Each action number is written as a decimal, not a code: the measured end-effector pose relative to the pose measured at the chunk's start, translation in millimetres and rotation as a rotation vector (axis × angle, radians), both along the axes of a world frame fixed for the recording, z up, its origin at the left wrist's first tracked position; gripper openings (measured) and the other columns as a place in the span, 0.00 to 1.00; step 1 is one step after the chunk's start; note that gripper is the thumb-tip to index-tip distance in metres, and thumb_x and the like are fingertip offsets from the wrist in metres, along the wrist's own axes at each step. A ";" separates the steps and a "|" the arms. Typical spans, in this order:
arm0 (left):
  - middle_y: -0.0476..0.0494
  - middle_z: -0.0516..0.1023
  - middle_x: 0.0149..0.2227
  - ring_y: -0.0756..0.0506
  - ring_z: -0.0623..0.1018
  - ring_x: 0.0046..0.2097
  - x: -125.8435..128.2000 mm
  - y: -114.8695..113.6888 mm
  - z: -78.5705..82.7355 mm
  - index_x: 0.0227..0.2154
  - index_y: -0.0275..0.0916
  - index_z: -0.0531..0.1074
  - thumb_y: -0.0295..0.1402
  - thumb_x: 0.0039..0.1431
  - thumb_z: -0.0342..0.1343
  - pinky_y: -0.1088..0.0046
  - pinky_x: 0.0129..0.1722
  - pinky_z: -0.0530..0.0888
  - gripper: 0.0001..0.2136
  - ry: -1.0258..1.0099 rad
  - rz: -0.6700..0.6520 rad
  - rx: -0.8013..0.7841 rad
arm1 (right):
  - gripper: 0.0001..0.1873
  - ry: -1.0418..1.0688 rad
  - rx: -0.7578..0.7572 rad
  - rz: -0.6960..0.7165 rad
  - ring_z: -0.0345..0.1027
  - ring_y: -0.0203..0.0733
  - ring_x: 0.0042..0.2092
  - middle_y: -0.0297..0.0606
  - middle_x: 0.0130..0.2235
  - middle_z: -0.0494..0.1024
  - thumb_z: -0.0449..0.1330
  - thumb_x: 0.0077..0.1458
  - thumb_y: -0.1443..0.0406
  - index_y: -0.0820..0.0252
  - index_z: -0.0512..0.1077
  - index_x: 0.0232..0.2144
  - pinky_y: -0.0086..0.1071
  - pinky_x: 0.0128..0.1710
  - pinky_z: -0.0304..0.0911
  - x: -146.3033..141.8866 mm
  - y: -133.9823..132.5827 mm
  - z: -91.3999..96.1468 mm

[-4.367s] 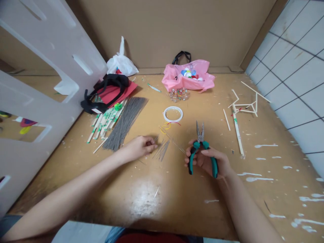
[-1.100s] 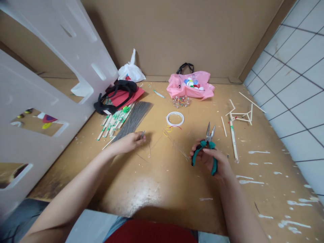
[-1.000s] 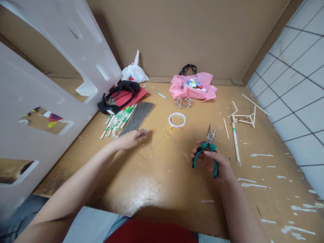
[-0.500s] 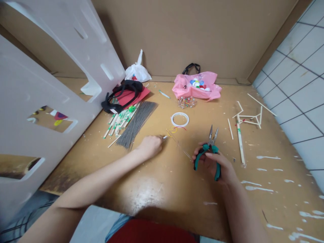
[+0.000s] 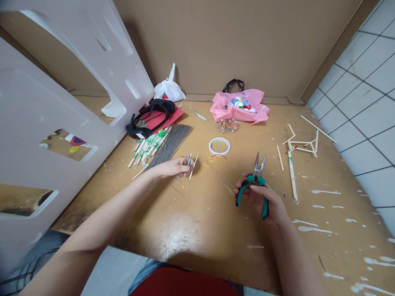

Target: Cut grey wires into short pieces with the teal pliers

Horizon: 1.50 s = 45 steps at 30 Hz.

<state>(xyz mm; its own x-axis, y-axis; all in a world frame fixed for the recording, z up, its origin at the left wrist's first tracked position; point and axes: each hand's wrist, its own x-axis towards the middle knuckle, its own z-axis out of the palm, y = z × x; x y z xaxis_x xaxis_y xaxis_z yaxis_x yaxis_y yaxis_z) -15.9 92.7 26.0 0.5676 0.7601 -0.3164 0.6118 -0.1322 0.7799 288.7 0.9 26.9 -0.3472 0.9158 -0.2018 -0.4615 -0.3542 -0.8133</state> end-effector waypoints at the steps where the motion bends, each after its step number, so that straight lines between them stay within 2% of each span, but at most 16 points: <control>1: 0.54 0.64 0.19 0.56 0.61 0.16 -2.2 0.6 -3.0 0.28 0.37 0.62 0.32 0.55 0.45 0.81 0.16 0.60 0.04 -0.131 0.040 -0.087 | 0.13 -0.004 0.000 -0.001 0.69 0.48 0.39 0.38 0.37 0.74 0.54 0.50 0.64 0.51 0.69 0.41 0.48 0.40 0.65 0.0 0.3 -0.5; 3: 0.55 0.62 0.18 0.57 0.58 0.16 -4.6 1.5 -9.1 0.28 0.37 0.60 0.33 0.54 0.47 0.82 0.15 0.58 0.05 -0.323 0.122 -0.204 | 0.13 -0.016 0.006 -0.002 0.69 0.49 0.39 0.38 0.37 0.74 0.54 0.50 0.64 0.51 0.69 0.40 0.49 0.41 0.65 0.3 1.0 -1.8; 5: 0.56 0.61 0.18 0.57 0.58 0.16 -5.0 4.5 -12.5 0.28 0.37 0.59 0.33 0.54 0.47 0.82 0.16 0.58 0.05 -0.318 0.149 -0.175 | 0.13 -0.025 0.013 0.003 0.69 0.49 0.40 0.38 0.38 0.74 0.54 0.50 0.64 0.51 0.69 0.40 0.50 0.41 0.64 0.8 1.6 -3.3; 8: 0.55 0.62 0.19 0.57 0.58 0.16 -1.9 18.8 -6.9 0.26 0.37 0.60 0.33 0.54 0.46 0.82 0.16 0.58 0.06 -0.160 0.097 -0.060 | 0.14 -0.020 0.009 0.006 0.69 0.49 0.42 0.39 0.39 0.75 0.55 0.50 0.63 0.52 0.69 0.41 0.49 0.42 0.64 0.9 2.2 -5.0; 11: 0.53 0.66 0.19 0.57 0.61 0.17 9.6 47.5 9.9 0.22 0.36 0.63 0.31 0.51 0.47 0.81 0.18 0.60 0.05 0.010 0.018 0.028 | 0.14 -0.005 -0.005 -0.003 0.69 0.49 0.41 0.38 0.37 0.75 0.55 0.50 0.64 0.51 0.69 0.41 0.47 0.41 0.65 0.2 2.2 -5.2; 15: 0.51 0.66 0.15 0.54 0.63 0.19 41.8 91.6 31.8 0.15 0.35 0.66 0.25 0.42 0.51 0.79 0.20 0.60 0.05 0.240 -0.092 0.101 | 0.14 -0.007 -0.002 -0.027 0.69 0.47 0.39 0.37 0.36 0.74 0.55 0.50 0.64 0.52 0.68 0.41 0.46 0.39 0.65 -0.3 1.4 -4.2; 18: 0.49 0.66 0.11 0.51 0.65 0.19 70.7 111.9 36.9 0.10 0.35 0.66 0.23 0.35 0.55 0.77 0.22 0.61 0.07 0.450 -0.185 0.103 | 0.14 -0.013 0.001 -0.033 0.69 0.47 0.39 0.38 0.37 0.73 0.55 0.50 0.64 0.52 0.68 0.42 0.47 0.40 0.65 0.5 0.9 -2.9; 23: 0.46 0.65 0.10 0.46 0.69 0.22 102.4 120.8 33.0 0.08 0.36 0.66 0.24 0.34 0.57 0.72 0.26 0.64 0.07 0.662 -0.258 0.134 | 0.14 -0.036 0.002 -0.031 0.70 0.47 0.38 0.39 0.36 0.74 0.56 0.49 0.64 0.52 0.69 0.41 0.47 0.39 0.66 1.9 1.6 -0.1; 28: 0.45 0.68 0.13 0.44 0.72 0.25 107.5 119.3 40.7 0.15 0.33 0.72 0.26 0.36 0.57 0.72 0.29 0.66 0.01 0.698 -0.261 0.218 | 0.14 -0.022 -0.013 -0.041 0.71 0.47 0.38 0.39 0.36 0.74 0.56 0.49 0.65 0.54 0.69 0.41 0.46 0.40 0.66 0.9 1.8 2.6; 33: 0.44 0.73 0.18 0.47 0.71 0.24 88.2 113.1 57.0 0.26 0.32 0.75 0.32 0.43 0.55 0.75 0.29 0.66 0.09 0.680 -0.232 0.267 | 0.15 -0.031 -0.034 -0.044 0.71 0.47 0.38 0.39 0.36 0.75 0.57 0.47 0.64 0.56 0.68 0.41 0.44 0.38 0.66 -0.8 0.5 3.0; 37: 0.43 0.75 0.21 0.48 0.72 0.24 55.3 101.6 67.3 0.36 0.32 0.75 0.34 0.46 0.51 0.75 0.28 0.66 0.16 0.674 -0.160 0.340 | 0.15 -0.074 -0.058 -0.059 0.70 0.43 0.32 0.38 0.33 0.75 0.58 0.47 0.64 0.57 0.68 0.40 0.40 0.32 0.67 -0.9 0.4 0.8; 41: 0.44 0.77 0.24 0.50 0.72 0.25 7.0 82.9 74.5 0.36 0.35 0.74 0.31 0.47 0.49 0.77 0.29 0.66 0.14 0.680 -0.079 0.400 | 0.12 -0.222 -0.069 -0.170 0.69 0.40 0.26 0.37 0.29 0.75 0.60 0.45 0.63 0.60 0.69 0.35 0.35 0.26 0.66 1.5 2.2 -4.2; 45: 0.46 0.77 0.26 0.51 0.72 0.26 -46.3 66.1 75.3 0.30 0.36 0.75 0.28 0.46 0.48 0.79 0.27 0.64 0.11 0.744 0.006 0.387 | 0.14 -0.267 -0.089 -0.279 0.68 0.39 0.25 0.34 0.26 0.74 0.63 0.41 0.62 0.59 0.69 0.33 0.33 0.24 0.66 3.8 7.2 -11.1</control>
